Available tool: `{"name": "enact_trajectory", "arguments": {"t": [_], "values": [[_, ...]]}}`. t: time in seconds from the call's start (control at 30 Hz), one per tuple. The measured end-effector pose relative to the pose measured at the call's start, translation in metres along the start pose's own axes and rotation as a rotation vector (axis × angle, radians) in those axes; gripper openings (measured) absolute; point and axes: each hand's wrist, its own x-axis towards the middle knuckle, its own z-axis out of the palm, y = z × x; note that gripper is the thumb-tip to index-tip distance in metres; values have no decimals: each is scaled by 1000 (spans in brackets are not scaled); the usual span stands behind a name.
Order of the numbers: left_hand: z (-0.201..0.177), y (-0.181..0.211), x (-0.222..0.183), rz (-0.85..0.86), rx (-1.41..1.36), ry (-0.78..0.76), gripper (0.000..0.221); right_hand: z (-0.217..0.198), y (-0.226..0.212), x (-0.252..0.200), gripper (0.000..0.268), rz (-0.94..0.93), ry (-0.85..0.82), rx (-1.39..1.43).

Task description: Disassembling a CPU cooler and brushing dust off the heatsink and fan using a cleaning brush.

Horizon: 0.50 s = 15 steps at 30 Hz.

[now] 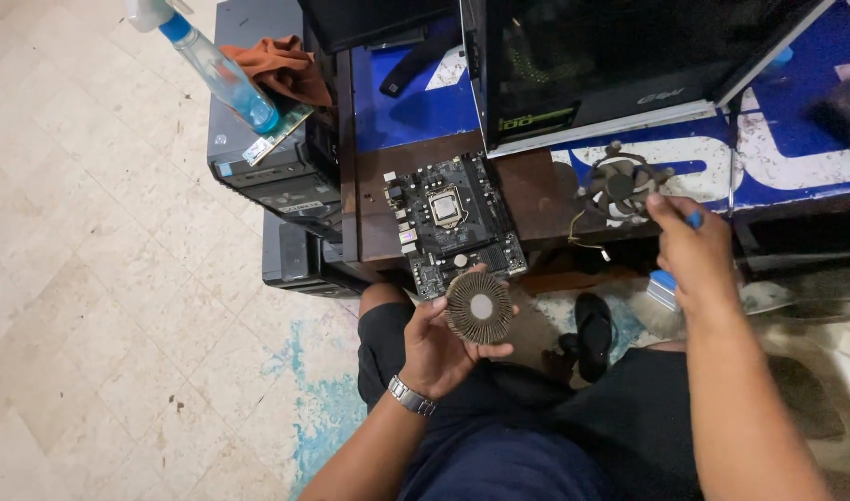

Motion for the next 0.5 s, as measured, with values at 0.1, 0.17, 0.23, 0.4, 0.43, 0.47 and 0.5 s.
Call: {"name": "enact_trajectory", "arguments": {"t": [0.1,0.17,0.23,0.4,0.43,0.47,0.5], "values": [[0,-1,-2,-6,7,20,79,14,-4,16,28,75,34,-113],[1,-2,-3,-8,15,29,78,20,4,33,37,56,46,-195],[2,-3,-5,-8,20,41,77,20,12,40,45,38,55,-279],[-7,-5,-9,-75,195,54,72,-2,48,18,30,-359,148,169],[-11,-6,-10,-70,192,57,72,-10,63,13,30,-358,142,166],[-15,-7,-10,-118,245,87,72,-19,78,8,41,-460,252,147],[-19,-9,-13,-168,296,119,71,-29,95,1,53,-558,360,126]]}}
